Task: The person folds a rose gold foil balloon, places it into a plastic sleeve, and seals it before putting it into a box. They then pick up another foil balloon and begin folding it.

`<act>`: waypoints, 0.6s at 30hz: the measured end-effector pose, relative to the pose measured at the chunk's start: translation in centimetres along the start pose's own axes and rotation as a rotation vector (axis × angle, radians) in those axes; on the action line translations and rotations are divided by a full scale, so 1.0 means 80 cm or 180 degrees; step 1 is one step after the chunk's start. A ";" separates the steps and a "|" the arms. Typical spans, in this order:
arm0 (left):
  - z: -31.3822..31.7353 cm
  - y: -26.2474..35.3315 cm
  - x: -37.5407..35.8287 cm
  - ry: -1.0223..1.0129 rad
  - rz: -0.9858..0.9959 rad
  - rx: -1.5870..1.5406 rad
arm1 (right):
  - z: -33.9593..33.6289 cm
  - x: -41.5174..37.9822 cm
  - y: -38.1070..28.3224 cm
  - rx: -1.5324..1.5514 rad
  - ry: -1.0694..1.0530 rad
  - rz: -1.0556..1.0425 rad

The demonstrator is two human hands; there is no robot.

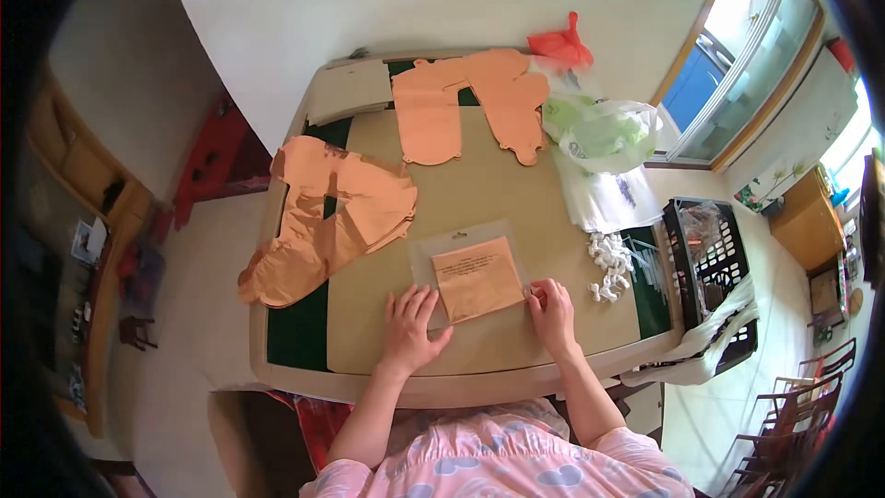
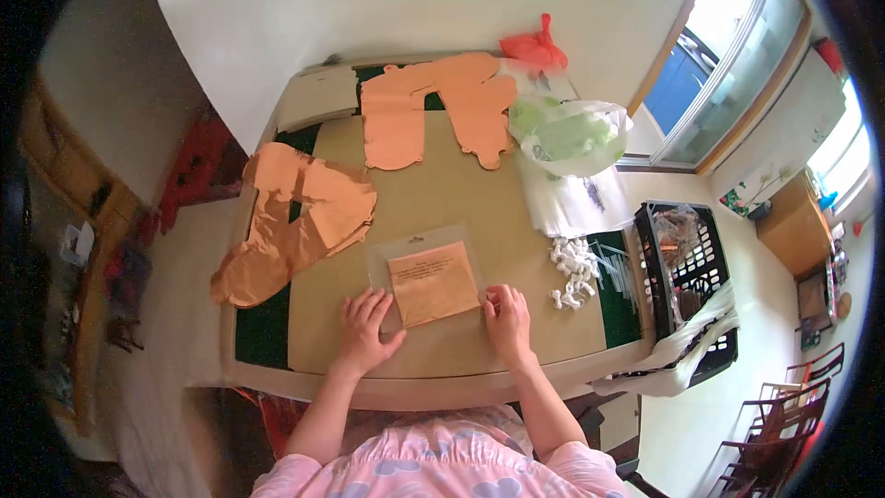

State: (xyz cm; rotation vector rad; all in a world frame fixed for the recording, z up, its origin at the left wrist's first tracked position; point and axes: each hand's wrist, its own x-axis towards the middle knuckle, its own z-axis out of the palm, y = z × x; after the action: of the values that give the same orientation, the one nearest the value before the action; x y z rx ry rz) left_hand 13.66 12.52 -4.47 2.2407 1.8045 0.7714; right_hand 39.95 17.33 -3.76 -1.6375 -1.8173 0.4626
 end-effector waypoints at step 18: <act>-0.001 0.061 0.015 0.0492 0.0239 0.0036 | -0.004 0.004 0.003 0.1863 -0.0271 0.1205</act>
State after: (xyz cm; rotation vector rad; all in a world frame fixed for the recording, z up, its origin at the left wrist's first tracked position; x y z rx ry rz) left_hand 18.01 12.38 -1.89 2.3264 1.8022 0.9762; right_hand 40.34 17.61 -3.65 -1.5408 -1.2461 1.1264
